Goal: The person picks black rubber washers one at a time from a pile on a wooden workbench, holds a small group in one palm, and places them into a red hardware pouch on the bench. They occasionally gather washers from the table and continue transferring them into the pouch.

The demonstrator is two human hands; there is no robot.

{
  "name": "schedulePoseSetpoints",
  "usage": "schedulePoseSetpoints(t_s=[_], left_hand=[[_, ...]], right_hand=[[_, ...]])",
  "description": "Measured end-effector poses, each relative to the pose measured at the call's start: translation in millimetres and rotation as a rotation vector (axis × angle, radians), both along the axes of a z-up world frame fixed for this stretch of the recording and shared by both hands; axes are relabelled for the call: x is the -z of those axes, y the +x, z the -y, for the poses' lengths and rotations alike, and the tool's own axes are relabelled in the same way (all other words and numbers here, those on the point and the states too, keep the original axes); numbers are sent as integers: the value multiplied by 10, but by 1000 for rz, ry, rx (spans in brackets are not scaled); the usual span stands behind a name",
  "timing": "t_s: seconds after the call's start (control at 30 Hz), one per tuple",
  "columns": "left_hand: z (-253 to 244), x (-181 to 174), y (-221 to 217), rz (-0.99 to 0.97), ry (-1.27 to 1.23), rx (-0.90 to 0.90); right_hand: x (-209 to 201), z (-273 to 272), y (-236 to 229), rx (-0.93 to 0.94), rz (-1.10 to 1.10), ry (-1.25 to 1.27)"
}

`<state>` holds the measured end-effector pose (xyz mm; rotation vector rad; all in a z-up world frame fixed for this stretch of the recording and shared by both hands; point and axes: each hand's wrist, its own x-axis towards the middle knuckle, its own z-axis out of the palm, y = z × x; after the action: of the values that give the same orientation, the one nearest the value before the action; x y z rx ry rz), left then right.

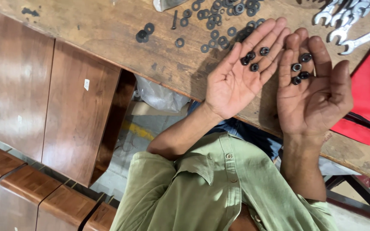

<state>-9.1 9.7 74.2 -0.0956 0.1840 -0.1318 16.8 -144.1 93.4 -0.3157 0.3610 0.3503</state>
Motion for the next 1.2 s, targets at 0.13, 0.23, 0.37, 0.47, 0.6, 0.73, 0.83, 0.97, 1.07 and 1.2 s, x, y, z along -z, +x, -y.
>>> schedulePoseSetpoints(t_s=[0.13,0.23,0.37,0.47,0.6,0.73,0.83,0.97,1.07,1.2], left_hand=[[-12,6,-10,-5,0,20],[-3,53,-34,14,1,21],[0,56,-68,53,44,16],[8,76,-80,66,36,12],[4,33,-79,59,26,11],[8,21,-77,50,36,-3],[8,49,-84,43,49,0],[11,160,-118,80,53,5],[39,245,-121,136,208,-8],[43,275,-119,162,244,-13]], right_hand=[[-155,-99,25,224,-317,264],[-176,-115,18,245,-339,279],[-218,-153,8,272,-366,305],[-216,-147,1,275,-373,313],[-215,-143,1,281,-383,325],[-230,-149,-9,264,-377,293],[-237,-156,-13,262,-372,284],[-250,-169,-16,268,-374,292],[-236,-167,-21,273,-366,297],[-245,-161,-28,270,-363,300]])
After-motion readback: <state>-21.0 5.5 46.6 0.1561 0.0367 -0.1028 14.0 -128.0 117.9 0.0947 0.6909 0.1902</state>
